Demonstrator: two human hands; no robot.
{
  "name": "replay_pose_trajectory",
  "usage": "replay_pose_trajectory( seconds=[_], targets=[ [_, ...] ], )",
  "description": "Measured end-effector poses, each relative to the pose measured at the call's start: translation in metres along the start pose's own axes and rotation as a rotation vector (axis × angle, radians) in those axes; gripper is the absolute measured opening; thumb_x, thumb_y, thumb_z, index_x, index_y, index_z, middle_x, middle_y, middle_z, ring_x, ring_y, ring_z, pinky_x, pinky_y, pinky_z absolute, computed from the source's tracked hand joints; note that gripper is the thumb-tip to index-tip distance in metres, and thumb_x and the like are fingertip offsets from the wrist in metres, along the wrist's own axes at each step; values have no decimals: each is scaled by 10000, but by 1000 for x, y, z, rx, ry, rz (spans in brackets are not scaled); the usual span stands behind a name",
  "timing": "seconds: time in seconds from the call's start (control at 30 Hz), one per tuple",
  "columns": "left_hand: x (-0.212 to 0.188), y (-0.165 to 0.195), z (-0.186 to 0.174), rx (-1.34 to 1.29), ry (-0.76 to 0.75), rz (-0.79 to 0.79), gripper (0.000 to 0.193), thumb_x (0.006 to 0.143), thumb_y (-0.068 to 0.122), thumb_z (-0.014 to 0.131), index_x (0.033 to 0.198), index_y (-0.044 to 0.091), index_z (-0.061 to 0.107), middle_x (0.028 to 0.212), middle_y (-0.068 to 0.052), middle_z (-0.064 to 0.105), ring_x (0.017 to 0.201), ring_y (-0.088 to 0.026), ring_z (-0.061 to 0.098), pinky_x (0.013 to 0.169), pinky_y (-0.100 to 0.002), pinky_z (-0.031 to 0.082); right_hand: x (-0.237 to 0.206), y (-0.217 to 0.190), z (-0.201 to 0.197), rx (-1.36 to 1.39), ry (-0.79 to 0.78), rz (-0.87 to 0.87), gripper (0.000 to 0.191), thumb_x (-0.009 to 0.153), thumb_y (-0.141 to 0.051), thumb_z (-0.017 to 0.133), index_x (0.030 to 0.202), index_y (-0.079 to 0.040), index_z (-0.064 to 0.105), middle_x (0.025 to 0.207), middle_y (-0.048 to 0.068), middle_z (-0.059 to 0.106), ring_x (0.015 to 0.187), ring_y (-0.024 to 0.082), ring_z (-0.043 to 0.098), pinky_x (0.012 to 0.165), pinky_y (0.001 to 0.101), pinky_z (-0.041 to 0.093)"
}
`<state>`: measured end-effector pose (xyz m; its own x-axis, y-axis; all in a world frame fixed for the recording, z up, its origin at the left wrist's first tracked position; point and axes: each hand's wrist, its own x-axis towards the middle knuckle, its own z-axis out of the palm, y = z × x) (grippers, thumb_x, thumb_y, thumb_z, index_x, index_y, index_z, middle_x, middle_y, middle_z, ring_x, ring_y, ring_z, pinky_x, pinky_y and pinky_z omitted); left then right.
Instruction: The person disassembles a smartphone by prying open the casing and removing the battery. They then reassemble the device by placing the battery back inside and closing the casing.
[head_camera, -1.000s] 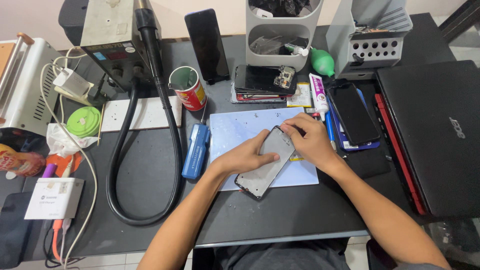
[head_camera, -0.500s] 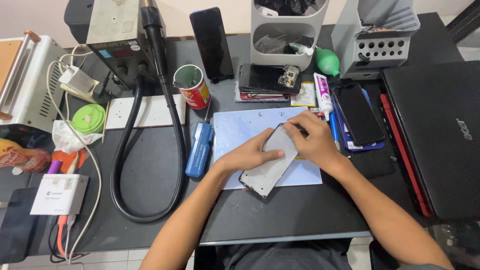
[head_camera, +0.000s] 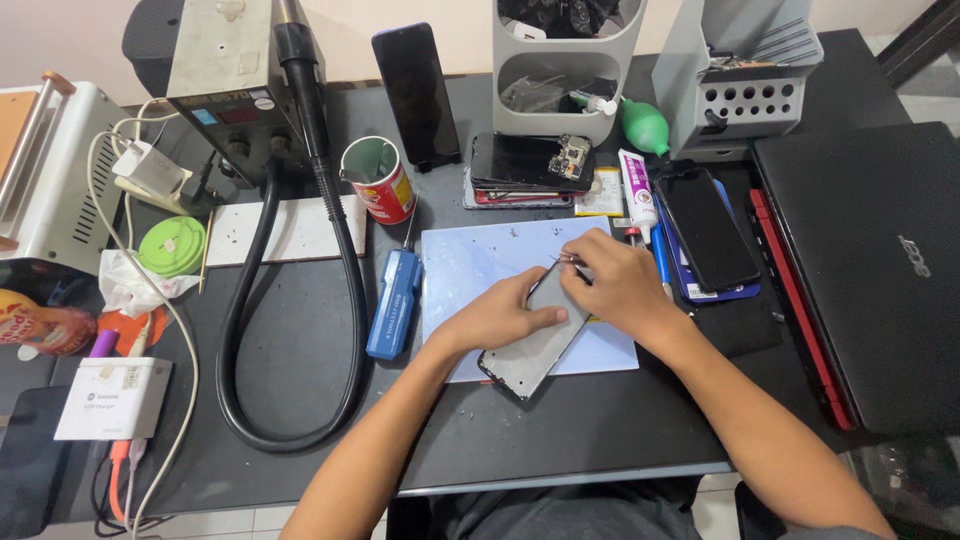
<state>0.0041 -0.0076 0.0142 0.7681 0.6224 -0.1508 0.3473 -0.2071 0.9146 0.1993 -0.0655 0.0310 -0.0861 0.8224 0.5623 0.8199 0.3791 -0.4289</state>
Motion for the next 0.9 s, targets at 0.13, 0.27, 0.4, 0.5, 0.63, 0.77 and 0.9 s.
replay_pose_trajectory(
  seconds=[0.13,0.27,0.4,0.5,0.63,0.77,0.9],
  targets=[
    [3,-3,0,52,1,-78,761,834,414,751,1405,-35,524,979,-207,722,870,-237,662,788,-351,524,1,-1,4,-75,22,-45,106,824,-73,736,907,-50,676,867,72,688,687,271,691,576,373,520],
    [3,-5,1,30,38,-32,772,841,412,765,1401,-57,515,1009,-186,711,907,-207,677,817,-337,529,-1,-1,7,-37,2,26,129,822,-88,737,910,-45,654,855,73,689,690,273,698,574,378,514],
    [3,0,0,21,30,-152,762,830,388,761,1425,-21,517,950,-228,707,852,-243,664,765,-361,533,-2,3,10,17,33,52,140,841,-91,729,937,-36,644,863,83,700,713,254,702,597,360,520],
    [-1,4,-2,-106,10,-57,643,850,375,751,1342,-11,599,1031,-161,746,915,-196,695,817,-317,541,3,10,10,278,45,368,105,879,-104,710,933,-32,654,747,37,681,636,122,660,592,289,515],
    [0,8,-3,-181,-5,-60,602,861,354,753,1327,6,598,1036,-141,746,890,-176,706,798,-315,563,8,19,1,462,-57,555,150,943,-161,725,932,-21,674,739,6,619,673,58,520,592,257,430],
    [-1,9,-5,-175,-45,-71,568,860,336,747,1307,8,627,999,-128,755,842,-160,709,762,-309,563,11,16,-1,493,-205,496,221,874,-218,789,910,-15,707,758,-14,657,671,47,544,585,238,453],
    [-2,9,-5,-184,-58,-65,567,860,323,753,1309,1,625,961,-128,753,792,-155,701,718,-302,562,13,14,-3,494,-273,532,209,911,-238,732,931,-30,739,724,-10,673,652,46,572,582,242,473]
  ],
)
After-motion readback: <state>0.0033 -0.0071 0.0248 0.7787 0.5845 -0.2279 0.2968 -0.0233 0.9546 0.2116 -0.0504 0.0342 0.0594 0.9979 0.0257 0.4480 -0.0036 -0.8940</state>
